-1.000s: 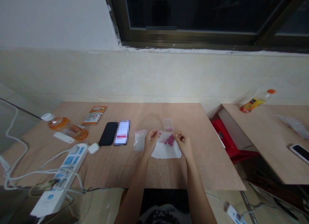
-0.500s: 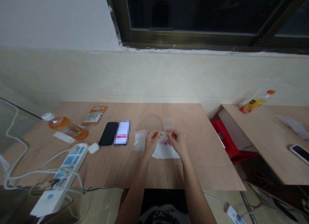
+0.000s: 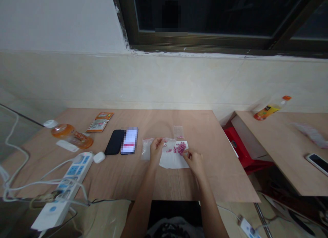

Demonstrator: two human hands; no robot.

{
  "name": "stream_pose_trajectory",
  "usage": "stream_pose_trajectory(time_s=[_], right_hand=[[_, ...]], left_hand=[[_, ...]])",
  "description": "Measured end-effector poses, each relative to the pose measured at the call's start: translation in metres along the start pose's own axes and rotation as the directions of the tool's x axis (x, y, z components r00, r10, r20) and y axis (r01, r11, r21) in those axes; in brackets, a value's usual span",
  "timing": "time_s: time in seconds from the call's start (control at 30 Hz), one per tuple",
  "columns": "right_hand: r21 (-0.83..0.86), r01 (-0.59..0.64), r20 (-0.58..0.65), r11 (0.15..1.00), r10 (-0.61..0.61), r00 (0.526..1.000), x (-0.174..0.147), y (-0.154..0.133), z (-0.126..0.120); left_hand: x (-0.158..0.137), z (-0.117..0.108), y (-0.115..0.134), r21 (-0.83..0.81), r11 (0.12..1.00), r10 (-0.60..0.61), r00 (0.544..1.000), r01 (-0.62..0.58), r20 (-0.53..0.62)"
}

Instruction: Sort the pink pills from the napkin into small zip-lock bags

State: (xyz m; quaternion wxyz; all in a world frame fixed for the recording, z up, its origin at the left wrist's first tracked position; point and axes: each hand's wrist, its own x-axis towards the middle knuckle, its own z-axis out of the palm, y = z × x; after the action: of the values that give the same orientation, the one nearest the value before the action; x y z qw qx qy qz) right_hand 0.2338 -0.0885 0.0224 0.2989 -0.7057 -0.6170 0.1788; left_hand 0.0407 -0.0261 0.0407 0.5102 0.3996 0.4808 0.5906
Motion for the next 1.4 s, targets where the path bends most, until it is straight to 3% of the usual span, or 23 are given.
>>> stream_pose_trajectory(time_s=[0.2,0.93,1.13,1.27,1.4], right_hand=[[-0.102,-0.021,0.052,0.995,0.026,0.998,-0.005,0.006,0.007],[-0.068,-0.057,0.035,0.996,0.06,0.998,-0.005,0.007,0.011],[0.168,-0.057,-0.033,0.984,0.064,0.997,0.005,-0.002,0.004],[0.363,0.014,-0.097,0.932,0.023,0.995,0.019,-0.027,-0.008],[0.385,0.101,-0.135,0.917,-0.053,0.989,0.031,-0.057,-0.02]], left_hand=[[0.001,-0.001,-0.002,-0.014,1.0,-0.015,1.0,0.015,0.018],[0.002,0.001,0.004,0.002,1.0,-0.022,1.0,0.022,0.007],[-0.001,0.004,0.009,0.035,0.999,-0.008,0.999,0.006,0.041],[-0.003,0.006,0.011,0.057,0.998,-0.009,0.997,0.005,0.079],[-0.003,0.008,0.011,0.093,0.996,0.005,0.992,-0.017,0.128]])
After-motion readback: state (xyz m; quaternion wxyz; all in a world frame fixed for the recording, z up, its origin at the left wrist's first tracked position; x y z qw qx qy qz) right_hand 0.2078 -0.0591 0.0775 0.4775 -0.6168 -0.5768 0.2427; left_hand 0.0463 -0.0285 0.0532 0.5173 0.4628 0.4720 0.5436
